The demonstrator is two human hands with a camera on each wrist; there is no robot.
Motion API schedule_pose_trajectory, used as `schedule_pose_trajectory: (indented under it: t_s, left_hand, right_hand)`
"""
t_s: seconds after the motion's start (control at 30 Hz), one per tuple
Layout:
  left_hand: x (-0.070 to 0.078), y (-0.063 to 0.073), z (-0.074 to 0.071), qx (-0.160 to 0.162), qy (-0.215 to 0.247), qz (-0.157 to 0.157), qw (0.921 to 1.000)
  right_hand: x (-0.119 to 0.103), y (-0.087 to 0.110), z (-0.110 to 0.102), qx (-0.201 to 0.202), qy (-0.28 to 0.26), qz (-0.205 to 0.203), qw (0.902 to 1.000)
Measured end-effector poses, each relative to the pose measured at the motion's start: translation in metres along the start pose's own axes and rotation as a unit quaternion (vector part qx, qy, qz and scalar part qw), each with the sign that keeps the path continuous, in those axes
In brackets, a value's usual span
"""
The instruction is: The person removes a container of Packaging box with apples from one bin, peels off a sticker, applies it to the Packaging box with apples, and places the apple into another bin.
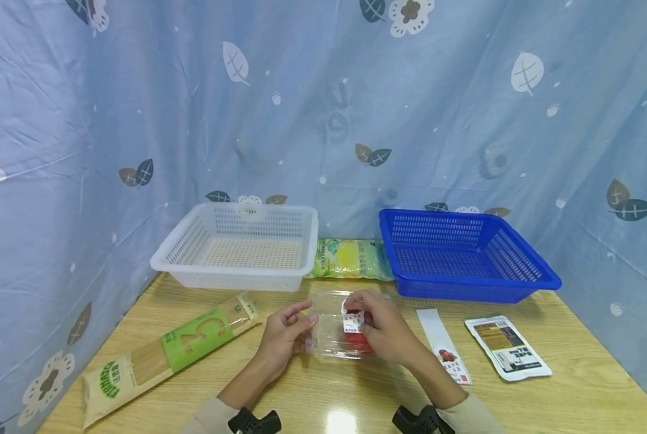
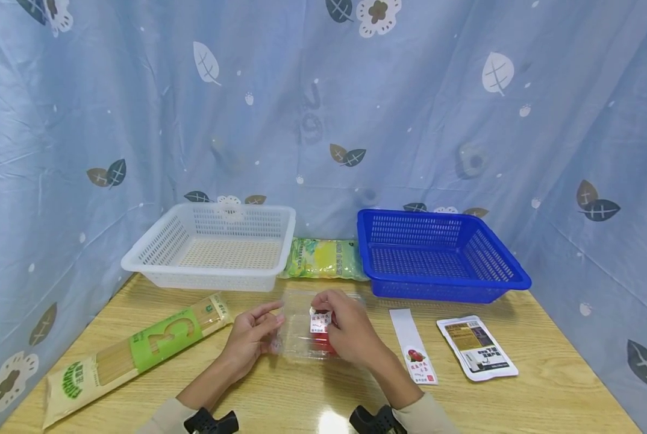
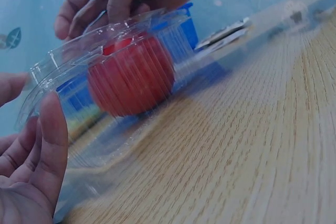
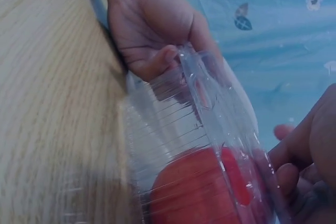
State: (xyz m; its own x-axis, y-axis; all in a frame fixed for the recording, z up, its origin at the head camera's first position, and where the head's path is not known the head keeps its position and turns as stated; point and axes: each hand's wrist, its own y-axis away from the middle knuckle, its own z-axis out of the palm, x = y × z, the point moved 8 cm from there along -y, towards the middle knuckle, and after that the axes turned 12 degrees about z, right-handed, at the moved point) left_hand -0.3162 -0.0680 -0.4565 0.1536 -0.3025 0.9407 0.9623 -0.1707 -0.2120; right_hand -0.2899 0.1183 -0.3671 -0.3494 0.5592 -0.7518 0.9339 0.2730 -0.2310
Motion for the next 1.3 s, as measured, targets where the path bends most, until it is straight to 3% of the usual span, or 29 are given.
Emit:
schedule_pose_trajectory:
  t_s: [0.3, 0.43, 0.67, 0.8, 0.97, 1.1, 1.17, 1.3]
  left_hand:
    - [0.001, 0.0, 0.0, -0.001, -0.003, 0.0, 1.0]
    - [-0.001, 0.001, -0.001, 0.0, -0.001, -0.001, 1.0]
    - [-0.001, 0.001, 0.001, -0.009, 0.013, -0.005, 0.9999]
    - [0.001, 0.0, 0.001, -0.012, 0.018, -0.004, 0.9998]
    - [0.001, -0.001, 0.002, -0.011, 0.021, -0.009, 0.9997]
    - [0.0, -0.001, 0.002, -0.008, 0.02, -0.009, 0.9997]
    - [0.0, -0.001, 0.002, -0.007, 0.02, -0.008, 0.9997]
    - [0.001, -0.001, 0.003, -0.011, 0.019, -0.005, 0.9998]
  right_hand:
    - [0.002, -0.003, 0.004, -0.057, -0.041, 0.032, 0.997]
    - [0.004, -0.004, 0.003, -0.06, -0.06, 0.043, 0.9955]
    - [0.011, -0.004, -0.008, -0.054, -0.139, 0.081, 0.9855]
    - [0.007, -0.007, -0.023, -0.029, -0.171, 0.082, 0.9814]
    - [0.011, -0.008, -0.06, 0.071, -0.215, 0.059, 0.9722]
    - [0.027, -0.003, -0.096, 0.184, -0.23, 0.092, 0.9511]
    - [0.038, 0.001, -0.113, 0.24, -0.247, 0.119, 0.9313]
    - [0.06, 0.012, -0.139, 0.335, -0.291, 0.158, 0.882]
